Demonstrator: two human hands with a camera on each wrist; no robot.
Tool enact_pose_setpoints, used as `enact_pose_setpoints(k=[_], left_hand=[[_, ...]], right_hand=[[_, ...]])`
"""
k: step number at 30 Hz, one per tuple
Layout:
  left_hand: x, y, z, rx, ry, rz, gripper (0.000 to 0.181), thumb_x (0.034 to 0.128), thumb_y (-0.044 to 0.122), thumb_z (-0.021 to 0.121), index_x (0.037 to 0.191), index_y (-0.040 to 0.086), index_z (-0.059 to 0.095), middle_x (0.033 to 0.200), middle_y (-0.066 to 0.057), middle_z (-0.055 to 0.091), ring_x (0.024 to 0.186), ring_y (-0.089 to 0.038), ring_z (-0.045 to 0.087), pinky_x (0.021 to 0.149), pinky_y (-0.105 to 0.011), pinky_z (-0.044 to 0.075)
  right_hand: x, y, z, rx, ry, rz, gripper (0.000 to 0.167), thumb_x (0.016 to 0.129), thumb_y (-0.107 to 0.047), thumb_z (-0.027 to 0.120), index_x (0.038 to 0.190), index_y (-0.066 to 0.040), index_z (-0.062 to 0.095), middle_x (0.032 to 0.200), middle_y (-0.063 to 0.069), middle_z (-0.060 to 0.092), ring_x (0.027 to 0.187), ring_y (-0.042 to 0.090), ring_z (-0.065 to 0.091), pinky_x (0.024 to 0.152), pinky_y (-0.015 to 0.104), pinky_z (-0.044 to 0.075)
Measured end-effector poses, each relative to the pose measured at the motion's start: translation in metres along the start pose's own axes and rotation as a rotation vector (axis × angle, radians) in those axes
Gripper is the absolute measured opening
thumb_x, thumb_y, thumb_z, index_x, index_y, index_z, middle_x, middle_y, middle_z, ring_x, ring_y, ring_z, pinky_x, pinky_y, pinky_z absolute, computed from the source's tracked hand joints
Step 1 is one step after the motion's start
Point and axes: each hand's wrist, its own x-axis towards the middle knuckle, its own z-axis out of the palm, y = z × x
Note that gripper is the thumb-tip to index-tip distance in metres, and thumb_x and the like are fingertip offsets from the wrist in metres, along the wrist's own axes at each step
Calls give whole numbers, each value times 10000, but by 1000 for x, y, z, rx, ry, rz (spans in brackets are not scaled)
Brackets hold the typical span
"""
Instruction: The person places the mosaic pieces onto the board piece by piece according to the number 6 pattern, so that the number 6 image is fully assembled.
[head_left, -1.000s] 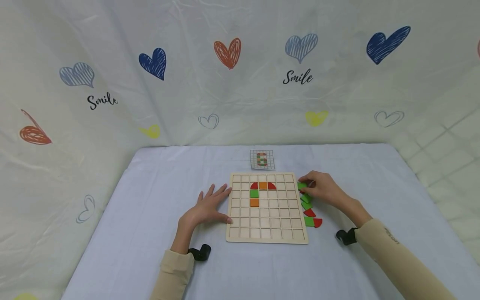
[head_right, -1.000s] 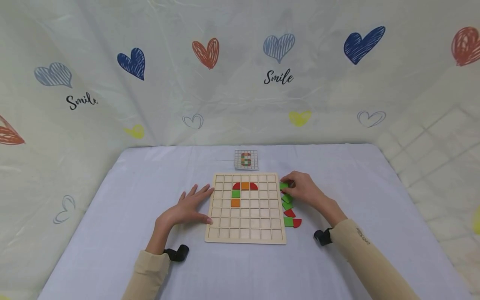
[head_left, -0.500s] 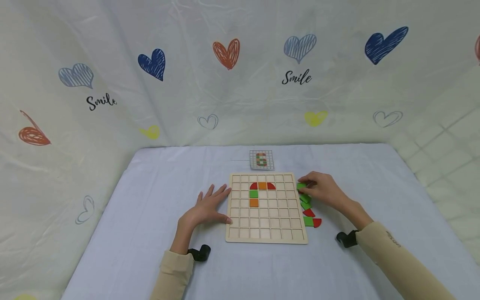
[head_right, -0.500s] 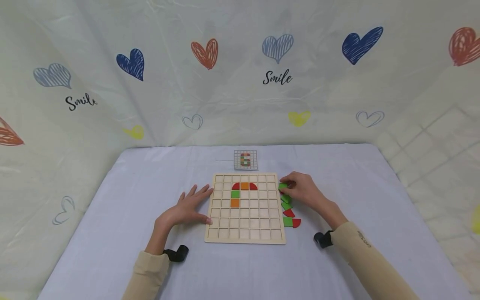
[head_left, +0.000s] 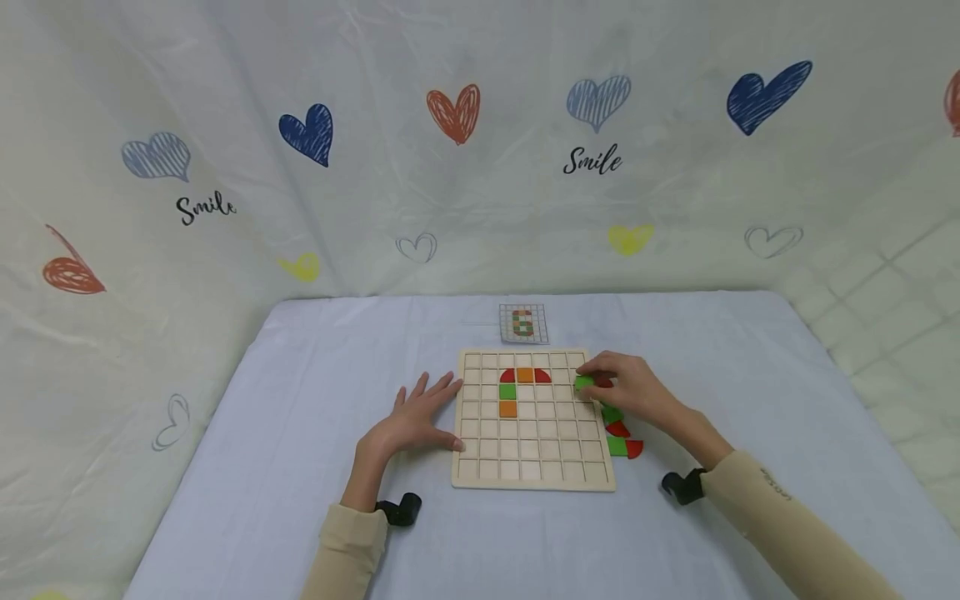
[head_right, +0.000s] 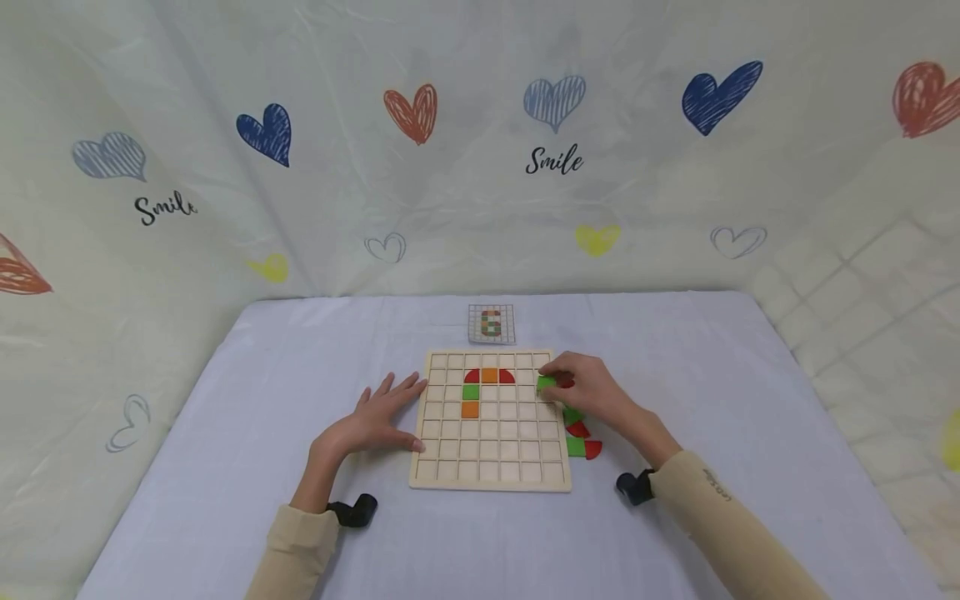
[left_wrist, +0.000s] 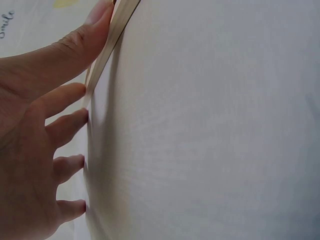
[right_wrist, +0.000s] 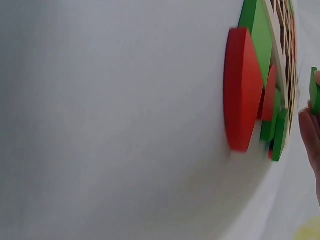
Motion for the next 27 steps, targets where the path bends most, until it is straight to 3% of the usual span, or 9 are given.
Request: enact_pose_setpoints(k=[6,15,27], left_hand=[[-2,-1,2,9,-2,-5,1011,813,353,876,1633,174,314,1729,-46,193,1604,-388,-14,1248,-658,-53],[-1,-1,1,9,8,-7,1024,794,397,883,1631,206,325,1727,-14,204,1608,-367,-18,1251,-657,-44],[1,-2,1,19,3,-3,1023,803,390,877,1635,194,313,1730,-23,191,1608,-366,-24,1251,-652,-55]], right_hand=[[1,-11,10,19,-19,-38,272,865,-118,827,1116,-29,775,1014,44,722,852,148,621,746,225,559],[3,-25,18,50,-62,-68,270,857,-59,819,1119,-15,768,1055,71,739,898,196,644,815,365,599],[9,-33,34,57,-90,-179,266,851,-109,843,1098,-38,777,1021,35,737,845,176,619,725,238,538]])
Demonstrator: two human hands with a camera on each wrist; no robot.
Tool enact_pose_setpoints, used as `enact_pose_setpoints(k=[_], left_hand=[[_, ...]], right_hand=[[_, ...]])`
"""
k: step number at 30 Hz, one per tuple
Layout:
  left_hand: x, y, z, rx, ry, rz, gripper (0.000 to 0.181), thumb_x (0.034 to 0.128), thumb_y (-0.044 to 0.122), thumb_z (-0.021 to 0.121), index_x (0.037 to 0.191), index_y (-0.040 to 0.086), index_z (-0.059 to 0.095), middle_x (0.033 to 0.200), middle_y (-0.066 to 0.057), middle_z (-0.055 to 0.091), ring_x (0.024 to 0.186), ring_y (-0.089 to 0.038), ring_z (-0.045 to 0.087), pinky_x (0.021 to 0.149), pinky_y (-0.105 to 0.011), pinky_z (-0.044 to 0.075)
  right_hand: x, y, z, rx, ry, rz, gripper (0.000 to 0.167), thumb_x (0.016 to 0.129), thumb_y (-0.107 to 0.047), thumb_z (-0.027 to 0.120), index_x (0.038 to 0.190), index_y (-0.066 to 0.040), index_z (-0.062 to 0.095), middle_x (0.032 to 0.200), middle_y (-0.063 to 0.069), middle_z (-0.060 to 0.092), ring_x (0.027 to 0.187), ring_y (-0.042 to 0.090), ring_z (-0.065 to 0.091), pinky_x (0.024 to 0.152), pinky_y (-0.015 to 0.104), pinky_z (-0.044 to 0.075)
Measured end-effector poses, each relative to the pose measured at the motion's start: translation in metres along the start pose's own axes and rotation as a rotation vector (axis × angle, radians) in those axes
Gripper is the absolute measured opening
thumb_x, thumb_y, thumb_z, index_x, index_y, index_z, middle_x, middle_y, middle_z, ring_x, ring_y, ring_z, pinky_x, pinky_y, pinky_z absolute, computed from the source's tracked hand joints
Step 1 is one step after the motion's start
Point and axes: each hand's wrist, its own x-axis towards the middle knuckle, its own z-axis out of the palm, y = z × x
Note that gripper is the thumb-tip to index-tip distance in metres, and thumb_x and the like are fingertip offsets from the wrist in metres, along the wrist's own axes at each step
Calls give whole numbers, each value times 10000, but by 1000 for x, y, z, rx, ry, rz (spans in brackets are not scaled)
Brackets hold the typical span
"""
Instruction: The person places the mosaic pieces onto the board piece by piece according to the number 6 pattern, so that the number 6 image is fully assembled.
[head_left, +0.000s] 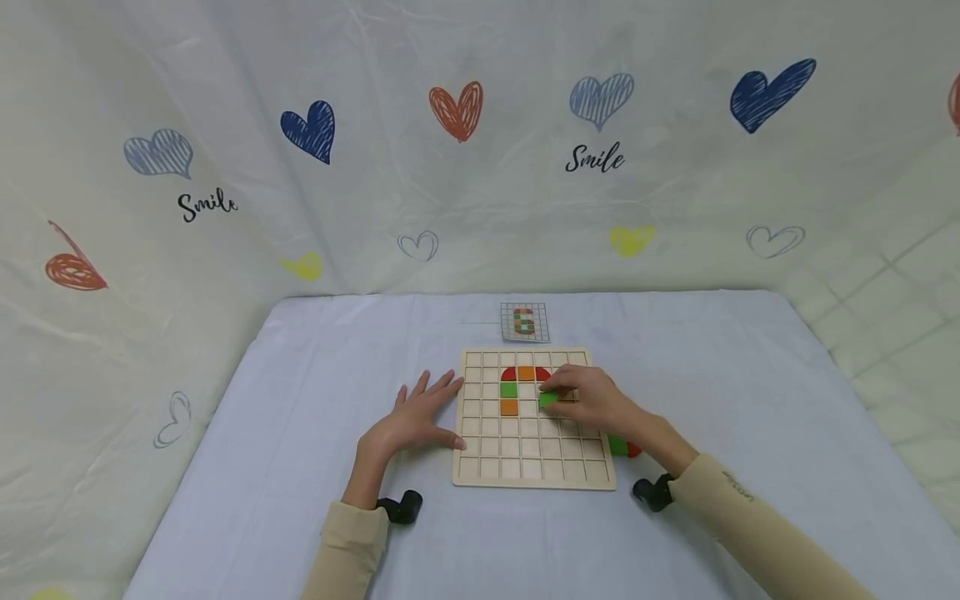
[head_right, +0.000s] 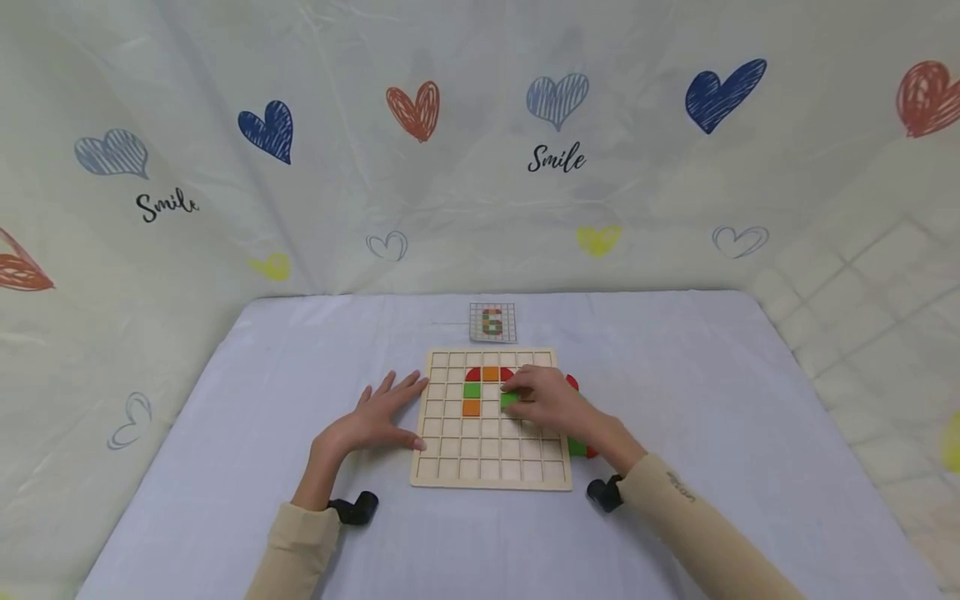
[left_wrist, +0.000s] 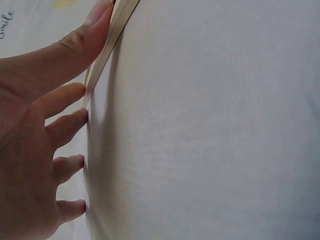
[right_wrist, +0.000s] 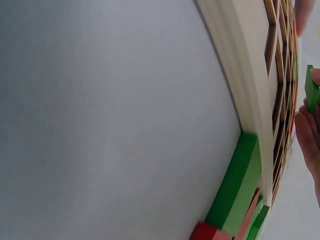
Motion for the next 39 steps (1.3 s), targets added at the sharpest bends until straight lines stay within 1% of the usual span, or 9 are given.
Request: enact_pose_setpoints(k=[7,14,18,23,25,27,32,35,39], left_hand=[[1,-1,1,-2,-4,0,1028,803,383,876,1636,183,308,1730,-35,192,1607,-374,-25,1251,-653,-55],[0,1,0,-2,-4,-8,1036,791,405,885,1635,214,315,1729,0,193,1611,-349,-26,1255,-647,-50],[1,2,0,-7,-5,-9,1039,790,393,887,1636,209,312,1729,-5,194,1611,-352,-24,1255,-644,-54],[4,-4,4,-14,-1,-17,1054,786,395,888,1641,232,293,1733,16,173,1612,-335,-41,1257,-628,-74],[6,-8,6,-18,1,-14,1062,782,408,888,1643,255,285,1733,40,162,1613,-318,-54,1257,-620,-88],[6,-10,8,-23,11,-3,1055,782,401,890,1640,242,297,1731,27,173,1612,-328,-49,1255,-628,-85],[2,-4,4,-12,0,14,1035,799,377,881,1636,179,306,1730,-44,189,1605,-383,-23,1249,-654,-60],[-1,0,0,-9,-2,20,1026,805,364,879,1633,154,310,1727,-70,197,1600,-407,-13,1244,-668,-50],[-1,0,-1,-10,-3,15,1030,803,369,881,1634,161,309,1728,-55,196,1602,-398,-15,1246,-666,-44]], right_hand=[[6,-8,10,0,-19,-14,235,863,-104,825,1084,-41,781,1006,42,740,877,187,677,792,276,597],[11,-14,18,-55,-31,14,213,860,-83,815,1069,-52,789,957,17,726,799,111,591,703,213,537],[12,-17,19,-79,-37,12,197,858,-81,810,1053,-63,792,959,7,720,793,97,576,698,205,529],[16,-18,21,-108,-59,-31,175,865,-90,807,1037,-59,791,966,20,721,798,118,581,711,221,529],[17,-19,21,-119,-66,-36,182,866,-98,811,1042,-59,788,990,28,729,820,130,597,732,228,538],[17,-19,22,-125,-72,-32,188,869,-104,811,1050,-63,787,1016,32,735,846,144,619,765,250,553],[15,-20,22,-139,-73,-22,197,868,-86,797,1063,-69,781,1029,24,737,883,162,646,804,286,569],[13,-20,20,-122,-67,-19,203,857,-49,793,1059,-48,774,1009,38,734,876,182,640,779,270,566],[10,-19,18,-115,-51,-3,209,847,-17,781,1054,-47,769,977,33,736,852,173,626,749,239,559]])
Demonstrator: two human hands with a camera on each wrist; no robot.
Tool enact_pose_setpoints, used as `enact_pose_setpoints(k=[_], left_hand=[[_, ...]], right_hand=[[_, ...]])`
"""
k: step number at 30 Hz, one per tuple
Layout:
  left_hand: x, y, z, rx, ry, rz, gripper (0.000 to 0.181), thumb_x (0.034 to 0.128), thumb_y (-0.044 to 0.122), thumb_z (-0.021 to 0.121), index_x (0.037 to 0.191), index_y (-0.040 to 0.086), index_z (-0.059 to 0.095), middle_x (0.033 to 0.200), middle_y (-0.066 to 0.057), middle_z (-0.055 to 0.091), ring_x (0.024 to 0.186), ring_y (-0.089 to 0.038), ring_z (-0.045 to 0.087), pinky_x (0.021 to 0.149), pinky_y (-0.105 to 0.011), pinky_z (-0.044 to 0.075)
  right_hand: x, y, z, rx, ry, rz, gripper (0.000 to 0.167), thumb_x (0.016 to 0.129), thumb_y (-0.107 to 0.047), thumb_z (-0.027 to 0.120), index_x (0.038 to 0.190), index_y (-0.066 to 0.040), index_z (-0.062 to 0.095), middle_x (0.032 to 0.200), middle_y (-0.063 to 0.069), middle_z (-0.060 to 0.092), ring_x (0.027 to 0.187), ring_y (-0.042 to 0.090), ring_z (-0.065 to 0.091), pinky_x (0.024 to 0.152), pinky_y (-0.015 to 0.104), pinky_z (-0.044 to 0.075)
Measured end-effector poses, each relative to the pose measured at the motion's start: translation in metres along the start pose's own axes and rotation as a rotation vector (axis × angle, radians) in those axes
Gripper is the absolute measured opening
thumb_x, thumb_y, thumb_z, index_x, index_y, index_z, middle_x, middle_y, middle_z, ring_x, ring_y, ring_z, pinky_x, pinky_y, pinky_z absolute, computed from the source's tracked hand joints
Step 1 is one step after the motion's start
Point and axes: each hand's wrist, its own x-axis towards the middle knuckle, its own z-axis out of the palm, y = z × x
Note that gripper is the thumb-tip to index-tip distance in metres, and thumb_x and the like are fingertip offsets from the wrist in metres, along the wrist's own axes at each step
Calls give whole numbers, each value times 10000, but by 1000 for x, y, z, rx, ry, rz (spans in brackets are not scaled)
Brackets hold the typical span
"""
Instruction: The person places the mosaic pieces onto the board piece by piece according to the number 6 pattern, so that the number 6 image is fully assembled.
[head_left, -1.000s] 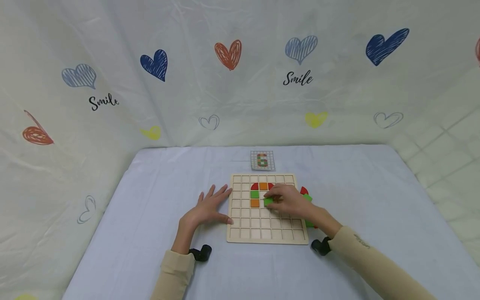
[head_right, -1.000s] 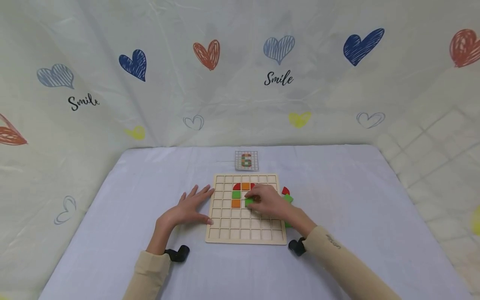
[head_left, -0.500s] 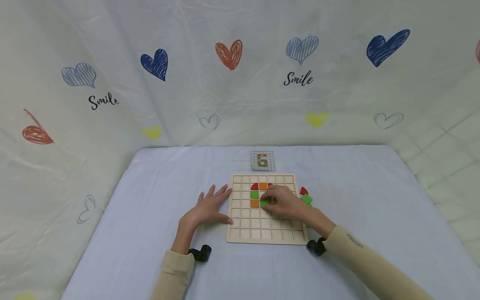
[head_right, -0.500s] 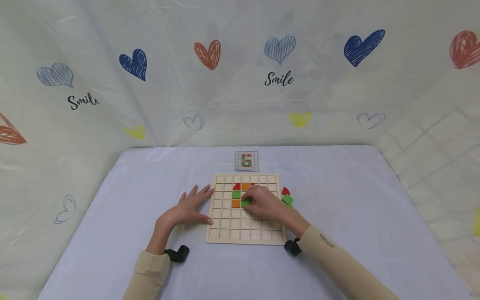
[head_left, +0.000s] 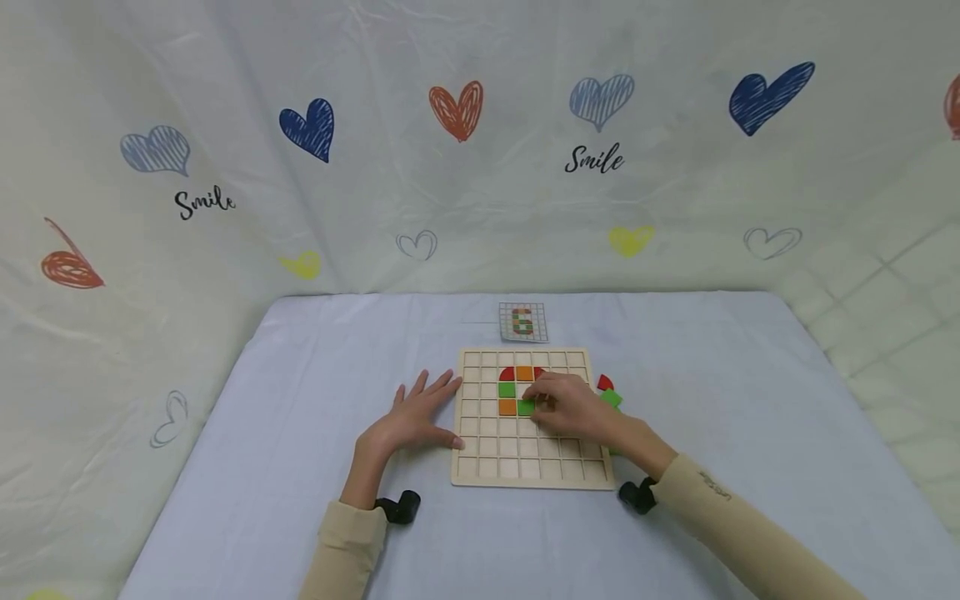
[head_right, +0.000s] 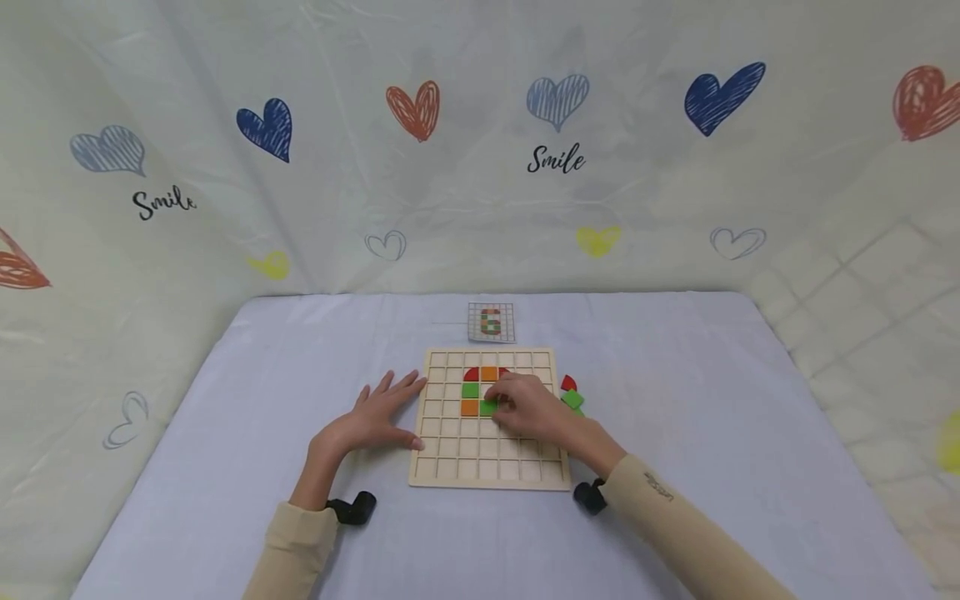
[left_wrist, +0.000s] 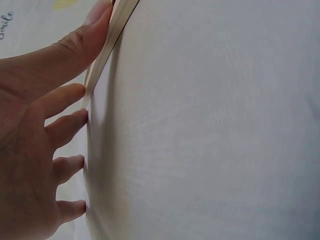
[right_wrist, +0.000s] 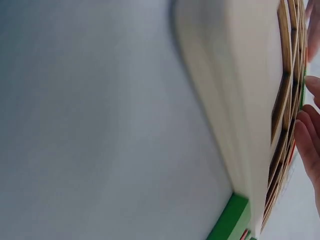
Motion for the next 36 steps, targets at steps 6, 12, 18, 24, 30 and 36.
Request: enact_pose_setpoints(k=[6,12,18,24,30,36], left_hand=[[1,0,0,13,-3,-18,1034,794,396,885,1635,206,314,1728,-16,198,1608,-365,-23,1254,-651,-43],[2,-1,1,8,-6,-29,1039,788,389,891,1634,207,316,1728,-16,199,1608,-364,-24,1254,-650,-46],[3,-1,2,2,1,-18,1043,782,392,894,1633,204,320,1726,-21,205,1607,-370,-25,1250,-660,-43],[3,-3,3,11,5,-13,1043,783,397,893,1633,201,320,1726,-26,206,1607,-373,-21,1248,-666,-37],[2,-1,2,7,-3,-13,1041,787,392,890,1634,196,317,1727,-30,201,1606,-374,-27,1248,-664,-43],[1,0,1,12,-2,-14,1034,796,391,883,1635,193,311,1726,-31,202,1605,-378,-25,1247,-666,-40]], right_hand=[[-12,9,-6,8,49,10,216,841,-8,785,1050,-62,770,977,15,742,853,148,636,756,252,571],[-27,18,-15,17,107,-17,217,837,2,797,1049,-33,763,982,36,753,840,157,665,732,261,583],[-44,27,-27,41,149,-17,239,845,8,808,1073,-17,745,1012,67,759,834,153,670,722,314,600],[-62,33,-35,-5,179,51,236,843,-14,816,1068,-49,756,1006,27,761,824,139,664,739,317,602],[-84,36,-41,-25,211,88,257,817,-6,833,1060,-45,762,968,15,750,814,160,651,713,291,598],[-105,41,-44,-47,204,97,226,797,-2,842,993,-76,759,947,-4,716,815,158,637,692,267,583]])
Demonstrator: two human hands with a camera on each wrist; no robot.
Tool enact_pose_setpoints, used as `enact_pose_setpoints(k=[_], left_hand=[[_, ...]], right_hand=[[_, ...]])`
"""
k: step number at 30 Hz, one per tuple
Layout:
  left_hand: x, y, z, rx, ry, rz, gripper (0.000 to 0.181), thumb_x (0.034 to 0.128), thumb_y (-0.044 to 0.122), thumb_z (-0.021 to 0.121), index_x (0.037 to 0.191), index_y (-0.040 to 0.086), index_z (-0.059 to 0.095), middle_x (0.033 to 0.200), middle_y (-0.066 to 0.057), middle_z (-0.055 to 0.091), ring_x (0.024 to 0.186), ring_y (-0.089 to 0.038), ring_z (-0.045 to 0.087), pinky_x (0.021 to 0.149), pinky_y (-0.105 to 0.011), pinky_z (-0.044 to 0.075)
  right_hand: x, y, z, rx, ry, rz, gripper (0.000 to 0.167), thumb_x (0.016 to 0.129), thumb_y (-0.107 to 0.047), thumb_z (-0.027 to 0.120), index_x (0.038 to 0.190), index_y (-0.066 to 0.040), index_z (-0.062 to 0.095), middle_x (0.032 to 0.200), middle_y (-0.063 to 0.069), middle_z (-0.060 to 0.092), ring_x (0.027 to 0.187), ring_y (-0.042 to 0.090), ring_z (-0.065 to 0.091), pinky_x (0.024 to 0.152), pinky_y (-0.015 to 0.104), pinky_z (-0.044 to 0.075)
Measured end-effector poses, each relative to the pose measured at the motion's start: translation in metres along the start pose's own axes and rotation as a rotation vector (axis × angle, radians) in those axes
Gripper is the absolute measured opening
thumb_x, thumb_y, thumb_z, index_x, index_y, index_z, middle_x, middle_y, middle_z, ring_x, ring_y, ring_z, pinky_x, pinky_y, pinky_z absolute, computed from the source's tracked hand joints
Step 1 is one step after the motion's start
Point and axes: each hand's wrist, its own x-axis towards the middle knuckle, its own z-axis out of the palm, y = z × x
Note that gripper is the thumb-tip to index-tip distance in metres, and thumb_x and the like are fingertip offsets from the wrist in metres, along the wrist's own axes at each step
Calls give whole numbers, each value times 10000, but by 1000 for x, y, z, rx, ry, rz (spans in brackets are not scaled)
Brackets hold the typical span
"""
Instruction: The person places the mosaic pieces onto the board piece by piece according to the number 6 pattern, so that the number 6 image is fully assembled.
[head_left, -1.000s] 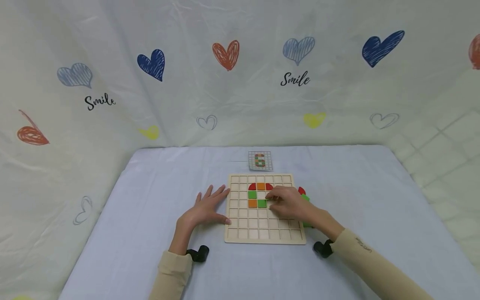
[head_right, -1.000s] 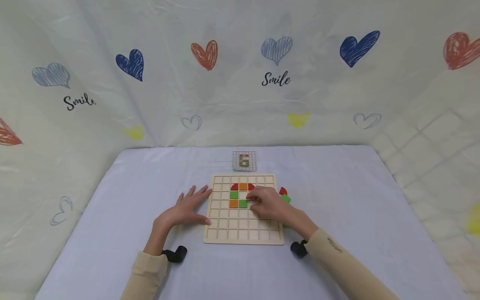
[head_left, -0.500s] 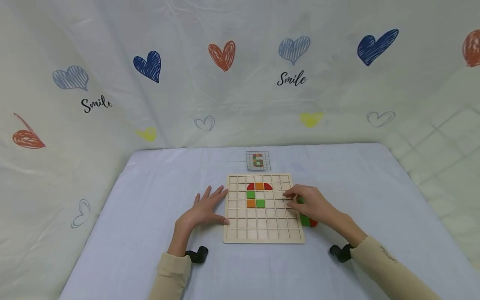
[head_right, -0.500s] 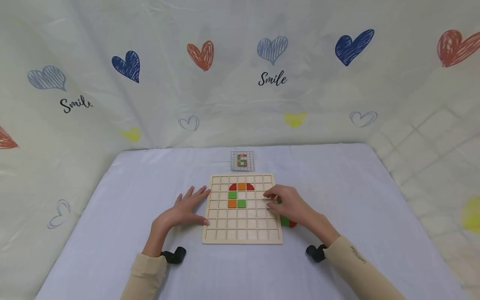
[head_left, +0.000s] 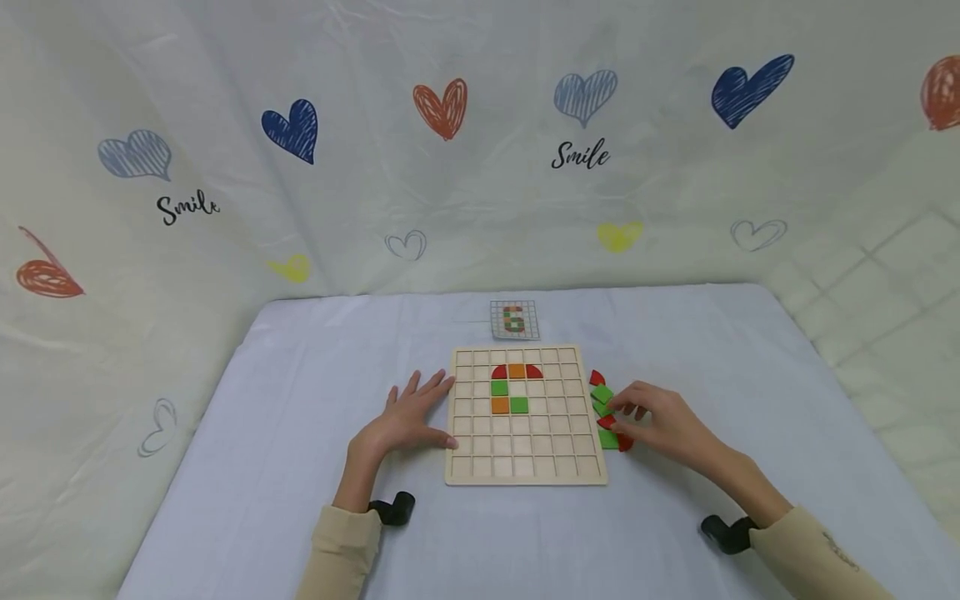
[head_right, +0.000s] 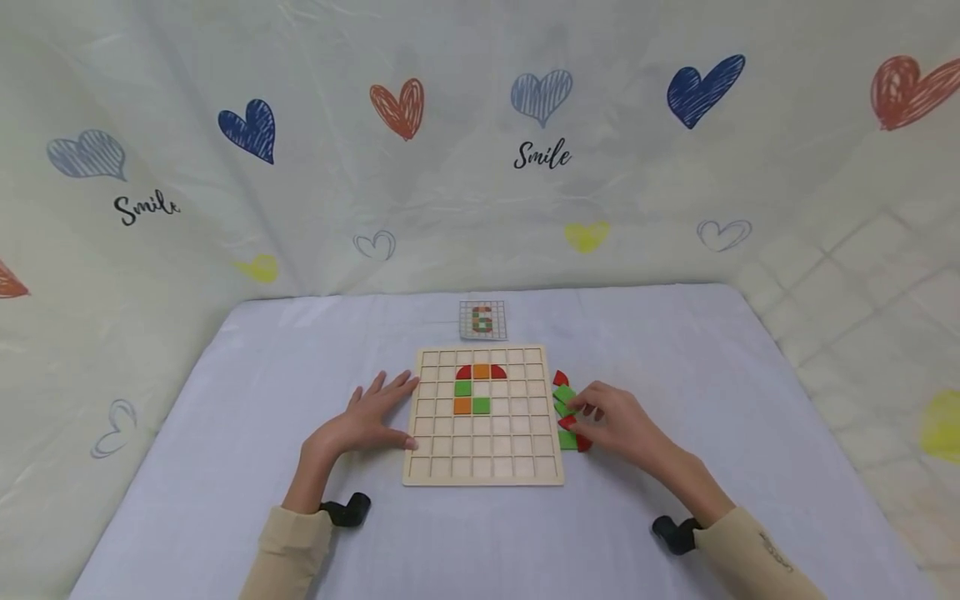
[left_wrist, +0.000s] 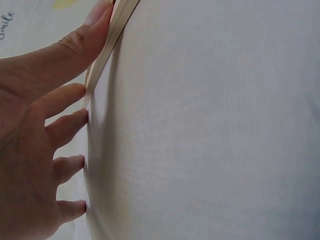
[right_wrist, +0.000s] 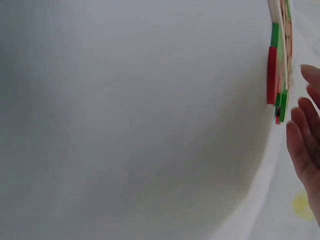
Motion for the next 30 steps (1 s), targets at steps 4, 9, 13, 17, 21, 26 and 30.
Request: enact_pose_setpoints(k=[4,9,13,17,21,26,30], left_hand=[[-1,0,-1,-6,0,-2,1031,796,375,884,1634,192,314,1726,-29,203,1605,-378,-23,1244,-670,-45],[-2,0,-2,-6,4,-2,1030,794,366,885,1634,195,314,1725,-30,207,1605,-380,-19,1242,-674,-46],[-2,-1,-2,-4,6,-4,1029,795,362,884,1635,200,313,1726,-24,206,1606,-378,-17,1243,-672,-46],[-1,-2,0,-7,6,-6,1034,797,362,883,1638,204,304,1728,-16,194,1607,-367,-25,1246,-662,-56],[2,-5,3,5,-3,-16,1044,807,387,872,1647,238,271,1734,20,157,1612,-327,-52,1255,-627,-81],[4,-5,4,9,-7,-23,1053,803,382,877,1648,235,266,1735,12,160,1613,-330,-45,1259,-623,-71],[3,-5,4,15,-8,-19,1054,807,385,874,1650,236,259,1735,18,153,1613,-322,-57,1261,-615,-76]], right_hand=[[-10,3,-3,-7,-27,1,257,769,1,868,987,-77,756,937,-24,704,797,125,622,681,250,572],[-17,4,-5,-4,-43,3,281,743,-27,898,977,-87,755,922,-50,686,791,105,596,677,239,562],[-19,6,-5,-7,-70,30,279,745,-55,904,980,-98,759,922,-63,676,806,92,579,692,227,558],[-18,7,-3,-9,-111,72,264,755,-82,904,972,-112,758,926,-70,664,820,88,566,710,226,552],[-18,8,-1,-11,-135,94,251,760,-88,902,959,-119,753,930,-68,655,822,86,555,718,231,544],[-18,8,-1,-17,-138,94,252,760,-76,897,965,-114,755,933,-65,653,826,87,554,722,235,548],[-17,6,-1,-16,-148,102,249,763,-74,896,959,-113,748,926,-64,651,825,92,563,723,233,556]])
